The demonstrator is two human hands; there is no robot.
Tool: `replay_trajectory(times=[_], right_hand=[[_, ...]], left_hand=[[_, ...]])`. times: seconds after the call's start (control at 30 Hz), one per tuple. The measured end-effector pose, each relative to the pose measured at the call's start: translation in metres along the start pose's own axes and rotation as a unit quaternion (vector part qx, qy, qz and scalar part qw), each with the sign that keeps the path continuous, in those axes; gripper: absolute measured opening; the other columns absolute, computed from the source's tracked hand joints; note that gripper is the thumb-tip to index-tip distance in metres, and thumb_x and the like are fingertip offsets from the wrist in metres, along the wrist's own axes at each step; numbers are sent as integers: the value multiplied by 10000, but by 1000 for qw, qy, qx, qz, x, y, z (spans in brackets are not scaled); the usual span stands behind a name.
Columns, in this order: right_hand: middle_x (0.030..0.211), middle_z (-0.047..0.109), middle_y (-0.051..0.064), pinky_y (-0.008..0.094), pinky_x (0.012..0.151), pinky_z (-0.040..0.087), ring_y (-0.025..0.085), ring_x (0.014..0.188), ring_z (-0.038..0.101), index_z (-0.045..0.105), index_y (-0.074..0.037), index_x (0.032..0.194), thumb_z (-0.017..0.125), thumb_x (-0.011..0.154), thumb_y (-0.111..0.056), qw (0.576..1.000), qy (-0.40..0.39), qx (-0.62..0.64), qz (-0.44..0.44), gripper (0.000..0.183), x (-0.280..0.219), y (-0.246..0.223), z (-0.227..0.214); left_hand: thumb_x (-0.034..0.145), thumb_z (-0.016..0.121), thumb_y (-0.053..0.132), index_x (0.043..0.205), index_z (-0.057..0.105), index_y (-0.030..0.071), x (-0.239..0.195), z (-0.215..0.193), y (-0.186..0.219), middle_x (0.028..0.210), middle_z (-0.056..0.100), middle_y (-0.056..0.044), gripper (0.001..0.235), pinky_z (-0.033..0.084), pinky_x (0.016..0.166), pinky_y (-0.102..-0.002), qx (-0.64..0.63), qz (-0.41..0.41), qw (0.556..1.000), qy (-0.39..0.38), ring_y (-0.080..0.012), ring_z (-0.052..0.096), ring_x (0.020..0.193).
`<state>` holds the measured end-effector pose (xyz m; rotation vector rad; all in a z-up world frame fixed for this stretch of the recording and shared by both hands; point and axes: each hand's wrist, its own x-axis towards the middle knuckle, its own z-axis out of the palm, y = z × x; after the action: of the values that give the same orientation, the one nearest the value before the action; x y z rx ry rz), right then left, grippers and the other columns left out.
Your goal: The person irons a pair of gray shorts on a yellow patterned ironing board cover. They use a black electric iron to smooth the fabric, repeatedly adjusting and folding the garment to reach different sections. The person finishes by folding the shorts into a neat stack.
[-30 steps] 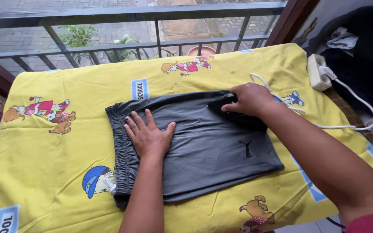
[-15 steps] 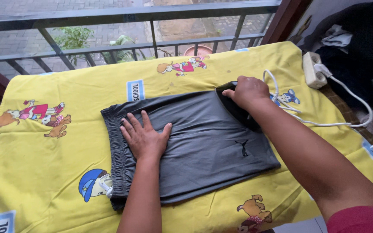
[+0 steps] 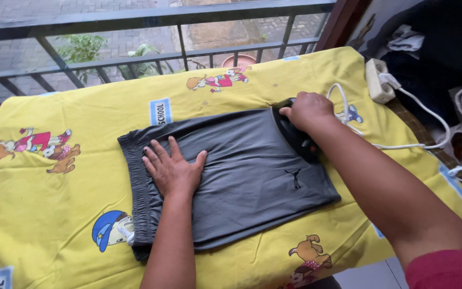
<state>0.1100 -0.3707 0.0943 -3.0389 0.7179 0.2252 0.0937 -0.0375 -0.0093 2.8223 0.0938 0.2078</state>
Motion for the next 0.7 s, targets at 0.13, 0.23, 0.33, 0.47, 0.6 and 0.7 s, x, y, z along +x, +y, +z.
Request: replay_trajectory(times=[0.13, 0.23, 0.33, 0.47, 0.6, 0.7], right_hand=[[1193, 680, 209, 540, 971, 497, 393, 1217, 620, 646, -21, 1231, 608, 927, -612, 1000, -1, 3, -3, 666, -1, 0, -2], [1252, 670, 227, 552, 1002, 484, 400, 1261, 599, 646, -16, 1255, 589, 928, -607, 999, -27, -3, -31, 678, -14, 4, -12], [1181, 706, 183, 544, 976, 497, 390, 1231, 621, 695, -77, 1202, 603, 899, -633, 998, -23, -14, -50, 640, -30, 13, -16], [1114, 721, 169, 522, 959, 517, 379, 1192, 639, 714, -123, 1127, 630, 851, -628, 997, -3, 12, -80, 581, -31, 21, -19], [1059, 736, 139, 496, 956, 533, 357, 1166, 652, 725, -171, 1064, 664, 770, -688, 990, -1, 11, -137, 597, -32, 22, -15], [1139, 727, 129, 502, 961, 534, 340, 1198, 643, 716, -197, 1142, 633, 817, -654, 996, -5, 3, -89, 568, -38, 16, -22]], left_hand=[[785, 540, 810, 1543, 452, 157, -1, 4, -2, 1626, 305, -250, 1004, 74, 1233, -513, 6, 5, 1000, 13, -441, 188, 1525], [783, 534, 813, 1543, 453, 163, 1, 4, -2, 1626, 307, -247, 1003, 79, 1233, -518, 7, 2, 1000, 20, -441, 197, 1523], [782, 540, 806, 1544, 450, 160, -1, 6, -3, 1625, 308, -247, 1004, 68, 1231, -518, 4, 2, 1000, 15, -438, 194, 1523], [783, 528, 816, 1545, 452, 167, 0, 7, -3, 1630, 304, -242, 1003, 54, 1234, -520, 15, 2, 1000, 19, -432, 189, 1526], [782, 524, 821, 1542, 459, 169, 0, 8, -4, 1632, 305, -238, 1003, 61, 1236, -515, 13, 2, 1000, 20, -425, 189, 1528], [785, 529, 812, 1541, 459, 165, 0, 9, -3, 1628, 308, -245, 997, 64, 1232, -518, 7, 3, 1000, 24, -433, 186, 1527]])
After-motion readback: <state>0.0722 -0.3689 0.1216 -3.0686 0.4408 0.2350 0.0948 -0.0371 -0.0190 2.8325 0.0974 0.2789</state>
